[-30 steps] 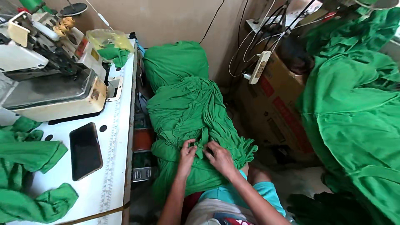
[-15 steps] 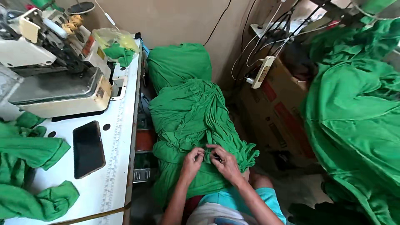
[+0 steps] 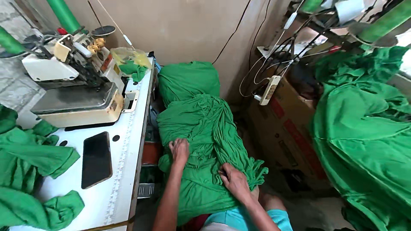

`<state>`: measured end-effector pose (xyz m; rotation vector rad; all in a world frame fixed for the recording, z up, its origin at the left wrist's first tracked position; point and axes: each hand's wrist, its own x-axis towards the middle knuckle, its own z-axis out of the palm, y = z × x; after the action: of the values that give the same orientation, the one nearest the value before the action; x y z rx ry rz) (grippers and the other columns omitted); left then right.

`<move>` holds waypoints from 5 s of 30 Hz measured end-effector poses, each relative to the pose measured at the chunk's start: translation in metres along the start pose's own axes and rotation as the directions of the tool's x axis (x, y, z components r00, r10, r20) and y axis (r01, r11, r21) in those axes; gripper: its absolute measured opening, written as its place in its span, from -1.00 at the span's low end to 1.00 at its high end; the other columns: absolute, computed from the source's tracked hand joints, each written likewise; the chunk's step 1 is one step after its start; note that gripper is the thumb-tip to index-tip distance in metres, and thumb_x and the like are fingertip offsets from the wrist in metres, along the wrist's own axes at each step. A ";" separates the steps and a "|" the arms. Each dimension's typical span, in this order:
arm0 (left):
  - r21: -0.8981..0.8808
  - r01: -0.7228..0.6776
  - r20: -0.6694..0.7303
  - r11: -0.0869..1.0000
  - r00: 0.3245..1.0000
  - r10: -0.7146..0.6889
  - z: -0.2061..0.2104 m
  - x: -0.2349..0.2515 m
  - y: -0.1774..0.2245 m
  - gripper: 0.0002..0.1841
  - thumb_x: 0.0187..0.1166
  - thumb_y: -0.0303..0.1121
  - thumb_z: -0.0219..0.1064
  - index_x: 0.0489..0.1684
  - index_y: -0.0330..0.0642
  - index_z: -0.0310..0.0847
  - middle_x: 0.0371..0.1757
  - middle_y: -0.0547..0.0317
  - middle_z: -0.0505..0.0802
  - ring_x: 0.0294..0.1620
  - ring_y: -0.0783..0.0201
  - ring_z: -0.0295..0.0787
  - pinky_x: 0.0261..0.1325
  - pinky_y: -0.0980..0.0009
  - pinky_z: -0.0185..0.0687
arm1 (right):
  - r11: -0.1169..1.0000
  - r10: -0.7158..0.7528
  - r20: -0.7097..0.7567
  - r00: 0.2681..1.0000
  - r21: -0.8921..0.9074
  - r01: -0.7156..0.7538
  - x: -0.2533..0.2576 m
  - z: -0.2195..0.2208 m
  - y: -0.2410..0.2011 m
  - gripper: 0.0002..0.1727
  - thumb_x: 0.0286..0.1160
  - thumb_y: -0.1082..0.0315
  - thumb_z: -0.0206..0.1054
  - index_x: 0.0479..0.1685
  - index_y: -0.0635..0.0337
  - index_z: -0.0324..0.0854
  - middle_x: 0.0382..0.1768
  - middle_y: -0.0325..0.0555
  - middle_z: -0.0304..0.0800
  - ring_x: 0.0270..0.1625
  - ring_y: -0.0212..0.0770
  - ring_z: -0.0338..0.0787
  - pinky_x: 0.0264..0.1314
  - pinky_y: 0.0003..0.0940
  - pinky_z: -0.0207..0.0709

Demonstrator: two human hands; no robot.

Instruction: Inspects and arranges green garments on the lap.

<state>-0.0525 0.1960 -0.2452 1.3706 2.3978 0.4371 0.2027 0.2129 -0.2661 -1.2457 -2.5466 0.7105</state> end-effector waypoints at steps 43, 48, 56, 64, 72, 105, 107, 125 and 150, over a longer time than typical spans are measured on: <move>-0.475 0.003 -0.116 0.880 0.991 -0.066 0.007 -0.060 0.018 -0.73 0.74 -0.40 0.22 0.08 -0.43 0.76 0.14 -0.23 0.83 0.17 -0.03 0.80 0.36 0.07 0.64 | 0.856 0.053 0.065 0.997 0.511 -0.078 -0.020 0.006 0.001 -0.73 0.64 0.23 0.34 0.01 0.27 0.75 -0.17 -0.03 0.84 -0.14 -0.23 0.80 0.03 -0.22 0.67; -0.240 0.170 -0.241 0.956 0.943 -0.229 -0.003 -0.100 -0.030 -0.60 0.83 -0.22 0.09 0.24 -0.35 0.72 0.12 -0.24 0.86 0.32 -0.26 0.69 0.52 -0.31 0.29 | 0.843 0.056 0.073 0.996 0.531 -0.086 -0.019 0.007 0.002 -0.72 0.71 0.22 0.27 0.07 0.25 0.74 -0.13 -0.04 0.85 -0.08 -0.28 0.81 0.09 -0.26 0.66; -0.498 -0.216 -0.180 0.840 0.973 0.144 0.037 -0.122 0.015 -0.56 0.61 -0.27 0.39 0.40 -0.30 0.63 0.37 -0.18 0.73 0.31 -0.03 0.70 0.34 0.05 0.63 | 0.854 0.049 0.090 0.995 0.512 -0.088 -0.019 0.004 0.000 -0.70 0.75 0.24 0.21 0.12 0.27 0.72 -0.11 -0.02 0.84 -0.07 -0.28 0.80 0.11 -0.28 0.65; -0.356 -0.246 -0.131 0.902 0.968 0.212 0.045 -0.112 0.033 -0.66 0.70 -0.18 0.30 0.09 -0.30 0.79 0.14 -0.09 0.87 0.31 -0.09 0.73 0.45 -0.08 0.51 | 0.851 0.068 -0.352 0.934 0.509 0.130 -0.019 -0.017 0.001 -0.75 0.67 0.39 0.17 -0.09 0.39 0.72 0.22 0.13 0.76 0.11 -0.23 0.79 0.12 -0.35 0.69; -0.452 -0.307 0.171 0.837 0.891 0.420 0.063 -0.114 0.034 -0.55 0.75 -0.14 0.23 0.47 -0.21 0.65 0.52 -0.07 0.71 0.65 0.01 0.50 0.71 -0.06 0.24 | 0.929 0.117 -0.097 0.988 0.361 -0.074 -0.007 -0.033 0.040 -0.69 0.64 0.27 0.22 0.02 0.40 0.65 -0.19 0.11 0.79 -0.16 -0.03 0.80 -0.03 -0.01 0.68; -0.638 -0.151 -0.166 0.755 0.985 0.056 0.031 -0.122 0.017 -0.78 0.69 -0.35 0.28 -0.01 -0.35 0.74 -0.09 0.00 0.87 -0.02 0.25 0.81 0.17 0.25 0.70 | 0.905 -0.056 -0.191 0.980 0.405 0.131 -0.010 -0.005 -0.032 -0.82 0.60 0.36 0.33 -0.11 0.28 0.79 -0.13 0.00 0.84 -0.16 -0.21 0.84 -0.02 -0.28 0.74; -0.568 -0.092 -0.141 0.818 0.990 0.013 0.030 -0.122 0.011 -0.74 0.69 -0.32 0.29 0.06 -0.35 0.74 0.00 -0.07 0.88 0.12 0.10 0.82 0.30 0.06 0.64 | 0.897 -0.088 -0.177 0.980 0.414 0.155 -0.016 -0.004 -0.029 -0.83 0.58 0.37 0.32 -0.12 0.28 0.78 -0.14 -0.01 0.84 -0.16 -0.23 0.84 -0.04 -0.32 0.74; -0.722 -0.033 -0.125 0.691 0.989 -0.084 0.033 -0.095 0.008 -0.43 0.66 -0.51 0.24 0.65 -0.47 0.18 0.06 -0.12 0.84 -0.07 0.24 0.81 0.09 0.32 0.71 | 0.941 0.029 0.129 0.991 0.331 -0.071 0.037 0.001 -0.063 -0.54 0.73 0.11 0.26 0.36 0.27 0.64 0.26 0.13 0.75 0.28 0.06 0.77 0.39 0.09 0.58; -0.339 -0.334 -0.220 0.879 0.937 0.271 0.037 -0.111 0.003 -0.73 0.55 -0.32 0.41 0.05 -0.31 0.80 0.14 -0.16 0.84 0.27 -0.09 0.73 0.38 -0.03 0.58 | 0.786 -0.089 0.140 0.986 0.618 -0.017 -0.010 0.004 -0.050 -0.62 0.78 0.17 0.17 -0.15 0.31 0.76 -0.28 -0.11 0.85 -0.18 -0.34 0.81 0.04 -0.31 0.70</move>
<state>0.0186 0.1047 -0.2609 1.5785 2.0689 1.0712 0.1732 0.1777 -0.2434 -0.9263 -2.1345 1.5373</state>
